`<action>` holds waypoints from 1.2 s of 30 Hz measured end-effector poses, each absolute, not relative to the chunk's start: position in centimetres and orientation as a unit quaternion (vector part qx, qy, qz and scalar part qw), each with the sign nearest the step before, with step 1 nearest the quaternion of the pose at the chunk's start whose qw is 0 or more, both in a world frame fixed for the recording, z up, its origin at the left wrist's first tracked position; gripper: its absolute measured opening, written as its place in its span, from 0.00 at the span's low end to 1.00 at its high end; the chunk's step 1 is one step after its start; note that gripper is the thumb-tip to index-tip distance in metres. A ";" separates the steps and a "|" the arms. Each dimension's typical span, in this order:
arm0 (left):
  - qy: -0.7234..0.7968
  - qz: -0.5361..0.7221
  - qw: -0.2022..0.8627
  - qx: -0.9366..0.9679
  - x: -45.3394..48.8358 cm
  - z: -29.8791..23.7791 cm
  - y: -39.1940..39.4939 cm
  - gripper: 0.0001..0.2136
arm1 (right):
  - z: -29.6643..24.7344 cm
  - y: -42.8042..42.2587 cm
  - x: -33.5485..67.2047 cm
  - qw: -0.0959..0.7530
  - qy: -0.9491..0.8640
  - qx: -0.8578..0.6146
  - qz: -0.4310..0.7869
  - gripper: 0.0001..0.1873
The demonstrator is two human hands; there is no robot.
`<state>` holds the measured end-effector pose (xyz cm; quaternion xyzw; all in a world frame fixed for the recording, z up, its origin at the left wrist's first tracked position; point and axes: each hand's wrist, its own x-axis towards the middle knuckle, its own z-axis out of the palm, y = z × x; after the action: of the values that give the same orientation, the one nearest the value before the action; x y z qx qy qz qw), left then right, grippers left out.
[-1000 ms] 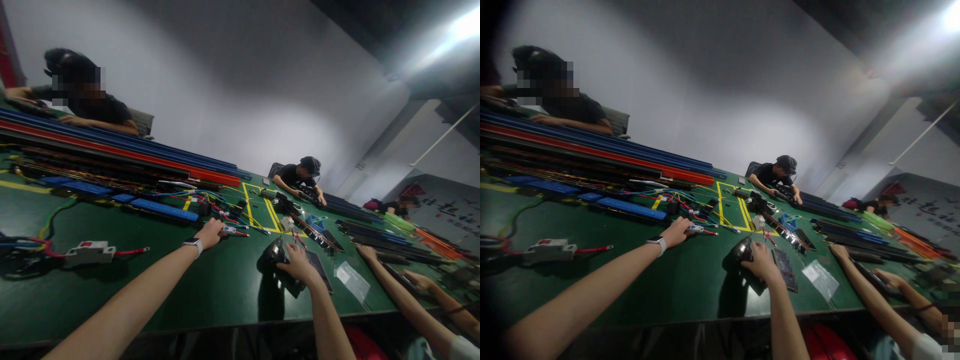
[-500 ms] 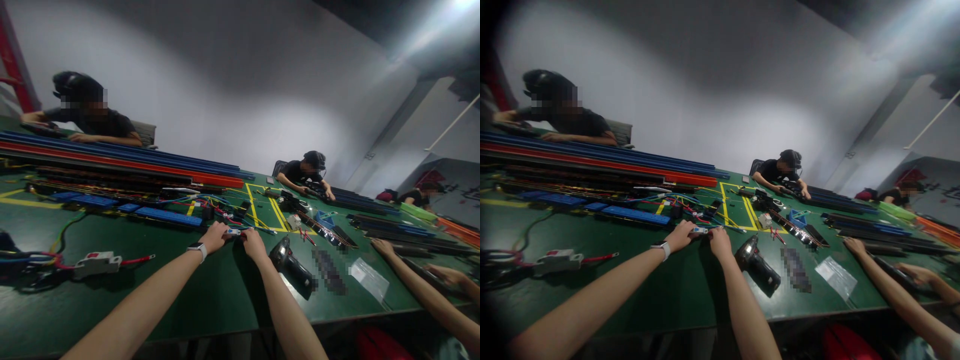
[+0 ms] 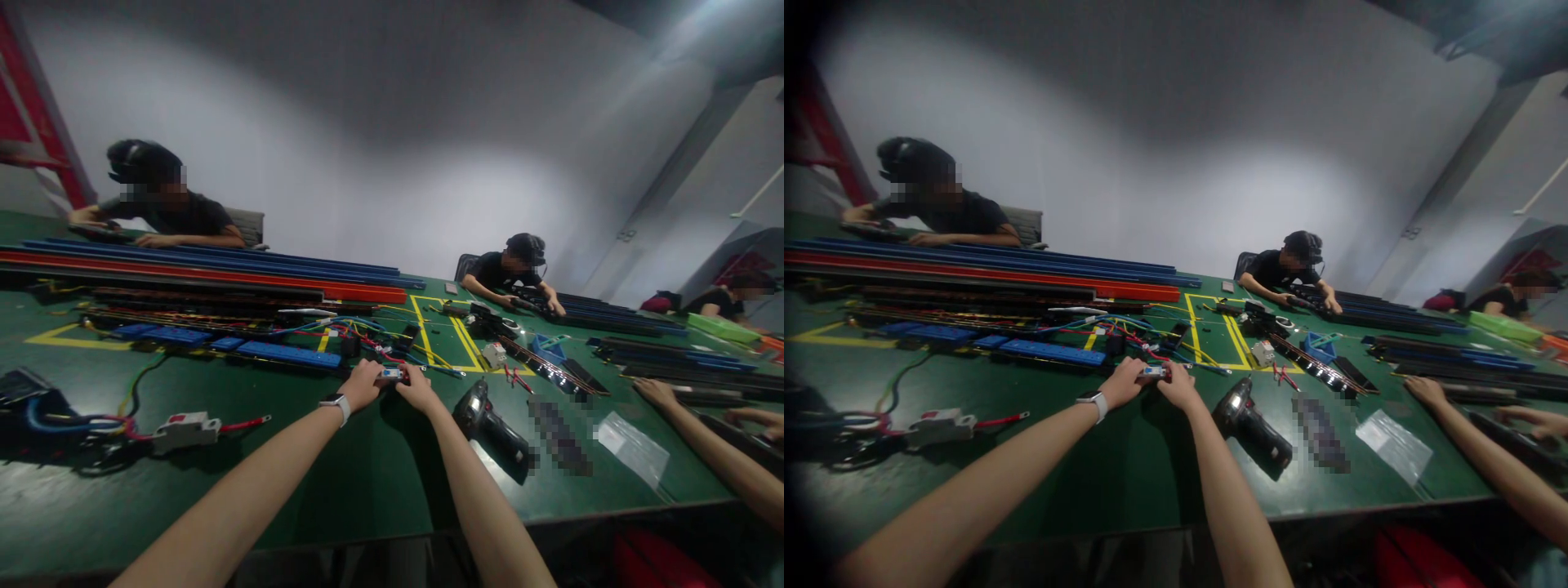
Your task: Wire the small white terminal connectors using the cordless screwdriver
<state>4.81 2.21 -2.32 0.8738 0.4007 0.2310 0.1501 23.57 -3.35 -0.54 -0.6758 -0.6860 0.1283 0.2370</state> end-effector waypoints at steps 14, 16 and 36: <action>0.398 0.240 0.170 0.869 4.7 -2.6 2.3 0.15 | 0.0 -3.2 19.9 0.249 -0.647 -0.712 0.109 0.26; 0.398 0.274 0.192 0.854 4.7 -2.8 2.5 0.18 | 0.1 -3.1 19.8 0.250 -0.636 -0.722 0.108 0.29; 0.378 0.271 0.214 0.859 4.0 -2.5 1.5 0.34 | 0.6 -3.8 18.5 0.277 -0.583 -0.759 0.083 0.33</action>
<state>3.96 1.54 -2.48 0.8593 0.3775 0.2709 0.2138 18.53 -3.83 0.60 -0.7589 -0.5834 0.0832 0.2771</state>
